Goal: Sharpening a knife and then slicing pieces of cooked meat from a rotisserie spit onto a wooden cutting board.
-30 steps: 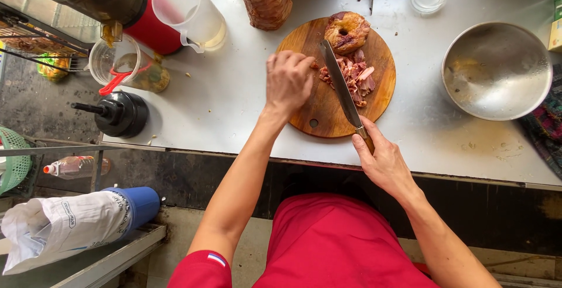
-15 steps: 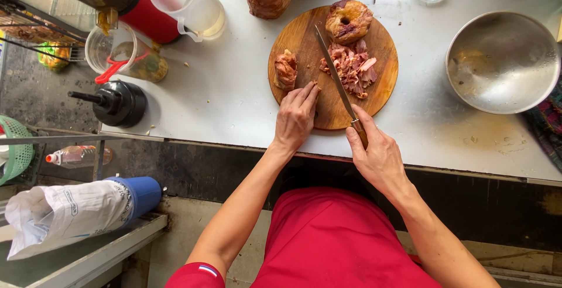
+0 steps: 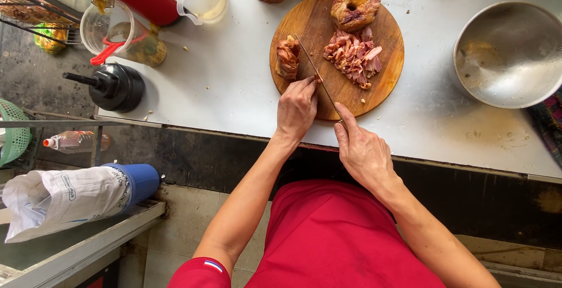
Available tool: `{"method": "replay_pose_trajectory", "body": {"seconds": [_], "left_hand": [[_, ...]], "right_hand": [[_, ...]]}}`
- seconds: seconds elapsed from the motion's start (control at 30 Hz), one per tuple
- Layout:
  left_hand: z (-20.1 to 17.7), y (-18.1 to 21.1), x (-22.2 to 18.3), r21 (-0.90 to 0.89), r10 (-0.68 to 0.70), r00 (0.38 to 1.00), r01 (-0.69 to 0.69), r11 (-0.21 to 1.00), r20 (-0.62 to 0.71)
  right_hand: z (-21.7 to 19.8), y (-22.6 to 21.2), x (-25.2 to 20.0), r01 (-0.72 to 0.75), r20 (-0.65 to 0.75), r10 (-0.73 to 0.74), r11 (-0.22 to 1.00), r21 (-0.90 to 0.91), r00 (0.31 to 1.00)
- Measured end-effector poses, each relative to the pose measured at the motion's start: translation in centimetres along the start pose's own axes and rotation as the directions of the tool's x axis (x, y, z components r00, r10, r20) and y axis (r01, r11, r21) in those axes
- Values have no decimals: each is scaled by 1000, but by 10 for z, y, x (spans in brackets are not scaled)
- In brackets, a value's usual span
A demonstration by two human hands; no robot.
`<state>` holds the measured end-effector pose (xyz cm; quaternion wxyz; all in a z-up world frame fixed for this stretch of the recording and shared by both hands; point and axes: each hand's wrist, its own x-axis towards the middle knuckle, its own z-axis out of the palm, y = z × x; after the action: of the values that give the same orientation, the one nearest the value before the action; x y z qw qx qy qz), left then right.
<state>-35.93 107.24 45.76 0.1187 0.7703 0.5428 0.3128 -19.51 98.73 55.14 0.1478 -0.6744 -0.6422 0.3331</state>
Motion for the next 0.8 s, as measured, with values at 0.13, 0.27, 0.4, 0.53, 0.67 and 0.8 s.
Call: {"method": "replay_pose_trajectory", "body": {"seconds": [0.13, 0.27, 0.4, 0.53, 0.67, 0.8], "left_hand": [[-4, 5, 7, 65, 46, 998, -49, 997, 46], [-5, 8, 12, 142, 95, 989, -111, 984, 112], [-3, 12, 15, 176, 72, 981, -105, 979, 180], [5, 12, 14, 204, 38, 981, -77, 976, 188], [5, 10, 16, 206, 48, 984, -84, 975, 174], [4, 9, 16, 202, 32, 976, -77, 976, 215]], "right_hand": [[5, 3, 2, 29, -22, -29, 999, -26, 999], [6, 2, 2, 41, -14, -41, 999, -12, 999], [6, 0, 3, 14, 6, -14, 1000, 5, 1000], [4, 1, 1, -17, 52, 18, 1000, -19, 999], [-4, 3, -14, -82, 152, 86, 996, -30, 985], [2, 9, -7, -40, 106, 40, 999, -2, 994]]}}
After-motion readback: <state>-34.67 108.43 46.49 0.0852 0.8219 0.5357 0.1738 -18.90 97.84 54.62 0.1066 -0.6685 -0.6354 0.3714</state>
